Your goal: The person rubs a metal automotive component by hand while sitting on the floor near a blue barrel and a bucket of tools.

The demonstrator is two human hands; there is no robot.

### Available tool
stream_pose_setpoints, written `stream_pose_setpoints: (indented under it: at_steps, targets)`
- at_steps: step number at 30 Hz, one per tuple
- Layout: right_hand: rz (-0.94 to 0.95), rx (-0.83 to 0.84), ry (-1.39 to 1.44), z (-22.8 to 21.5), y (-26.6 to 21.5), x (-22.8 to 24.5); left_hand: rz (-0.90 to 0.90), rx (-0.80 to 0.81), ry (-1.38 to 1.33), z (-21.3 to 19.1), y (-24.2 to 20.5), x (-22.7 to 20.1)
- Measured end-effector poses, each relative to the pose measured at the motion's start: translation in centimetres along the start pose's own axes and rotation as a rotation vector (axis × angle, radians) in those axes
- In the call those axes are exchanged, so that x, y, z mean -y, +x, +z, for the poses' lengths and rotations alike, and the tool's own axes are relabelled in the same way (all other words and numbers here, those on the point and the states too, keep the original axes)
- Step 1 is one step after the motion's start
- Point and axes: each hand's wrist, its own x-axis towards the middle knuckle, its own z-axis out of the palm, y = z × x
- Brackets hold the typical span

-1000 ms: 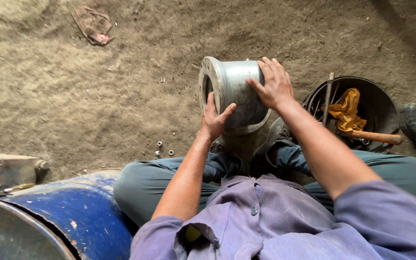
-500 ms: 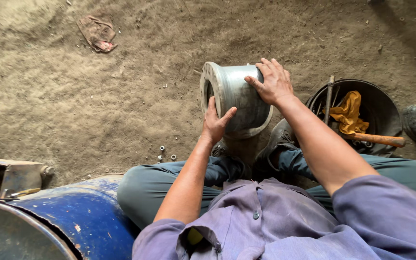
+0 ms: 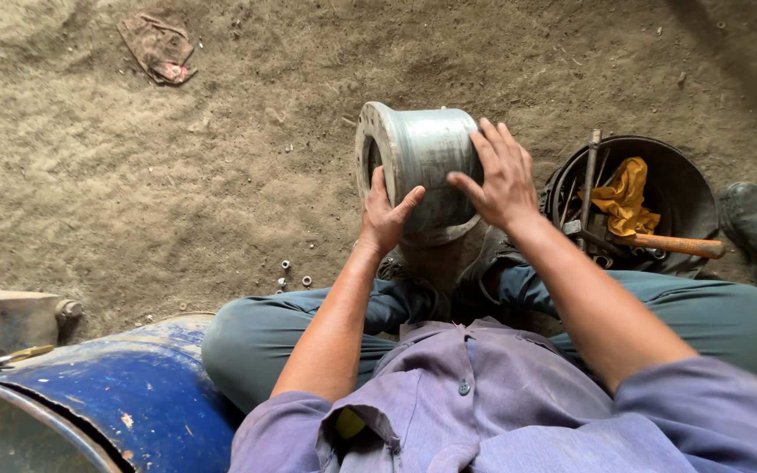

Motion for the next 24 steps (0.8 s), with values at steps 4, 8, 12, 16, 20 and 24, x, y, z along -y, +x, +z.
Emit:
stream_pose_setpoints:
  at_steps: [4, 8, 12, 16, 20, 24]
  targets:
    - [0.095, 0.082, 0.074, 0.9, 5.1, -0.9, 0.01, 0.007, -0.046, 0.3, 0.1, -0.2]
    - [0.088, 0.073, 0.085, 1.7, 5.8, -0.5, -0.01, 0.004, -0.025, -0.2, -0.4, -0.2]
    - [-0.031, -0.026, 0.067, 0.7, 1.4, -0.3, 0.028, 0.002, -0.008, 0.0, -0.5, -0.3]
    - [-0.011, -0.018, 0.026, 0.0, -1.4, -0.1, -0.018, 0.012, -0.015, 0.0, -0.3, -0.3]
    - [0.023, 0.001, 0.015, 0.5, 1.8, -0.1, -0.006, 0.009, -0.012, 0.0, -0.1, -0.4]
    - [0.076, 0.115, 0.056, 0.9, 5.8, -0.4, -0.01, -0.006, 0.031, 0.1, -0.3, -0.6]
